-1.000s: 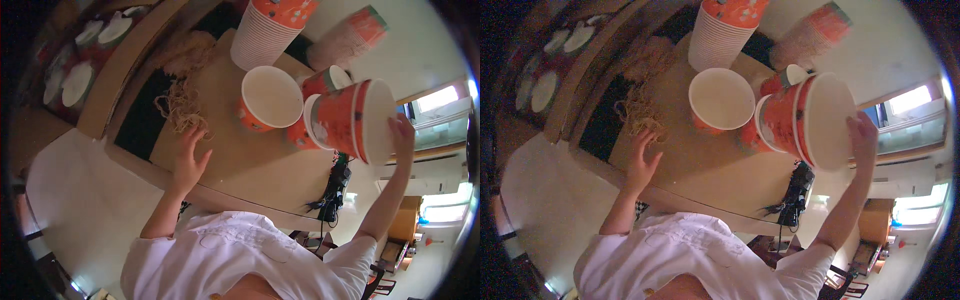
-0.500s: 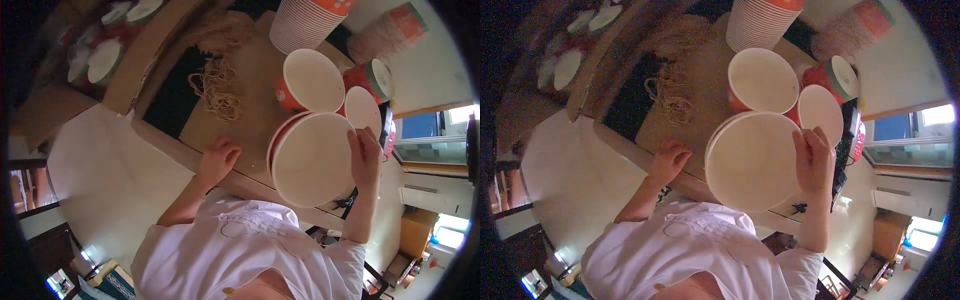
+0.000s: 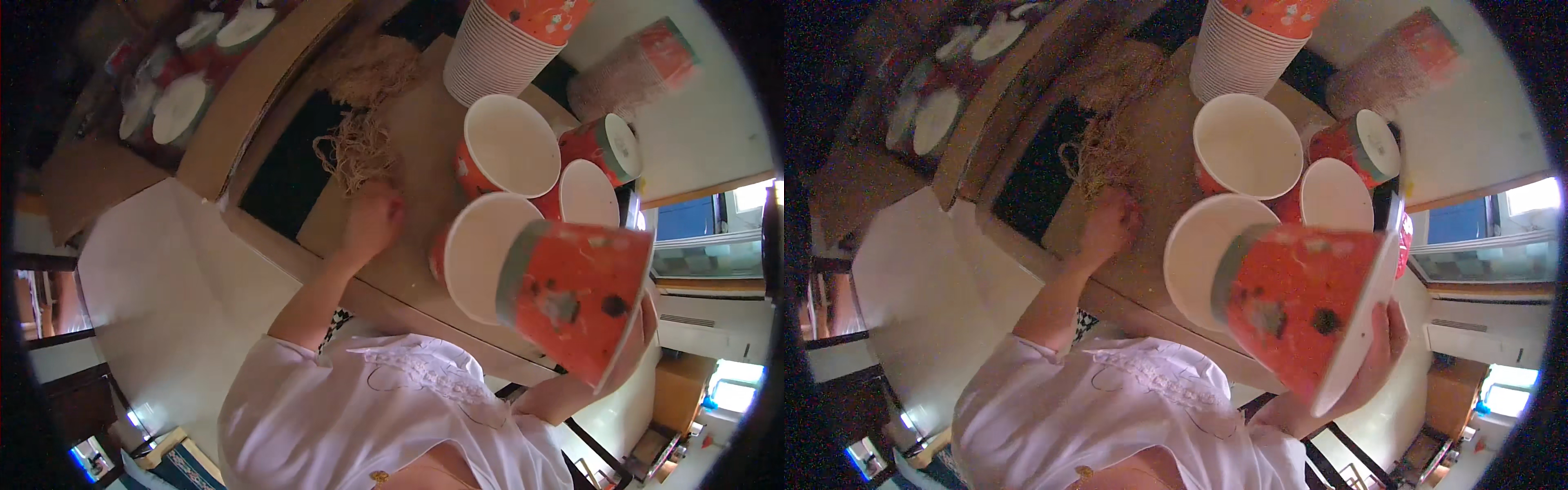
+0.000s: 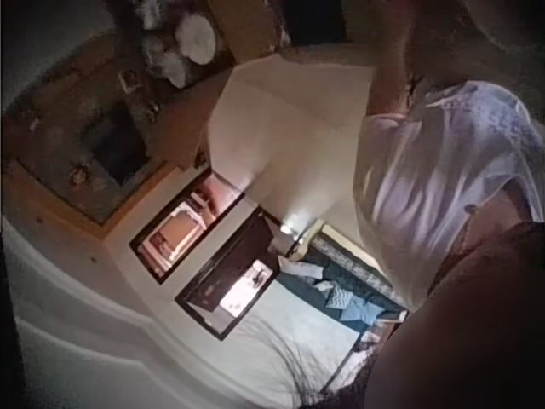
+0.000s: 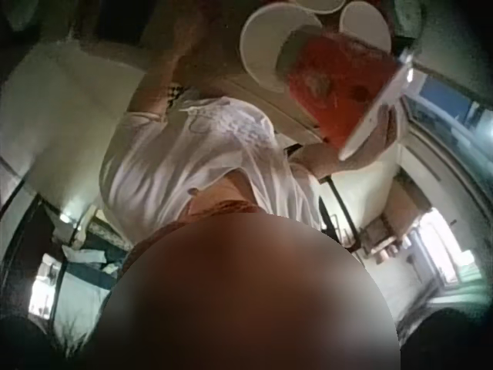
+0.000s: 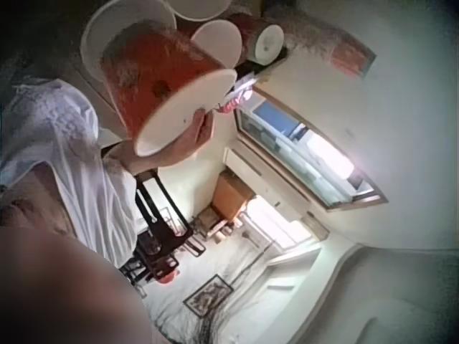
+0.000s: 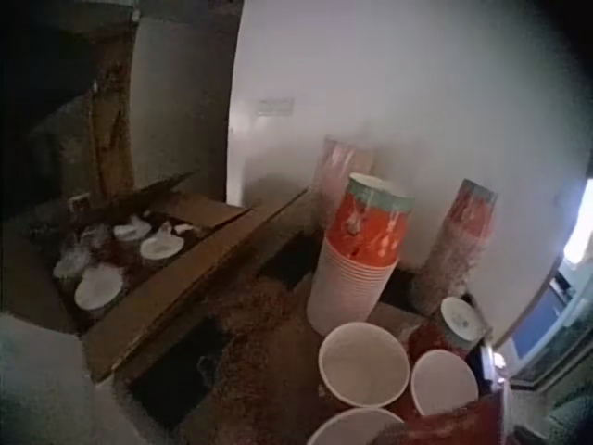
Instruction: Attaching pieces of string to festive paper cups.
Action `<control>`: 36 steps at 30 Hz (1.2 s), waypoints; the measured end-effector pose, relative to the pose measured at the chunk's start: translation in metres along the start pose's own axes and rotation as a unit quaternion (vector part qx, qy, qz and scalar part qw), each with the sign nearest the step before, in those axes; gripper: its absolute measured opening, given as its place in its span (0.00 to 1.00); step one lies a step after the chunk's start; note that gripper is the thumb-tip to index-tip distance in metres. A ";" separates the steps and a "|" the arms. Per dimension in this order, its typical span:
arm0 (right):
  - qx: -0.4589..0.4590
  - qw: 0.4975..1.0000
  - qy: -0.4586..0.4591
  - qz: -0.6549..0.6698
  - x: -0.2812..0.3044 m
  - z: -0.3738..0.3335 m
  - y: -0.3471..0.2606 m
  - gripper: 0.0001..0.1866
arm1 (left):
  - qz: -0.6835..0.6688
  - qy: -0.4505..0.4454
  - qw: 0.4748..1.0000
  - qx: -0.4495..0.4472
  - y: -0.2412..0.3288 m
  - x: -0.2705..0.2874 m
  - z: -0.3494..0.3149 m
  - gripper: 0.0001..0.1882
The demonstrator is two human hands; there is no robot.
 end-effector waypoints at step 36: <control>0.105 0.964 -0.105 -0.219 0.043 0.057 0.090 0.10 | -0.391 0.109 0.912 0.065 0.069 0.134 0.169 0.04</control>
Point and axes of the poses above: each hand's wrist, its own z-axis towards the middle knuckle, its own x-axis out of the back of the hand, y = z × x, the point moved 8 cm from there along z, towards the middle knuckle, and after that the axes turned 14 degrees about y, right-handed, at the moved point
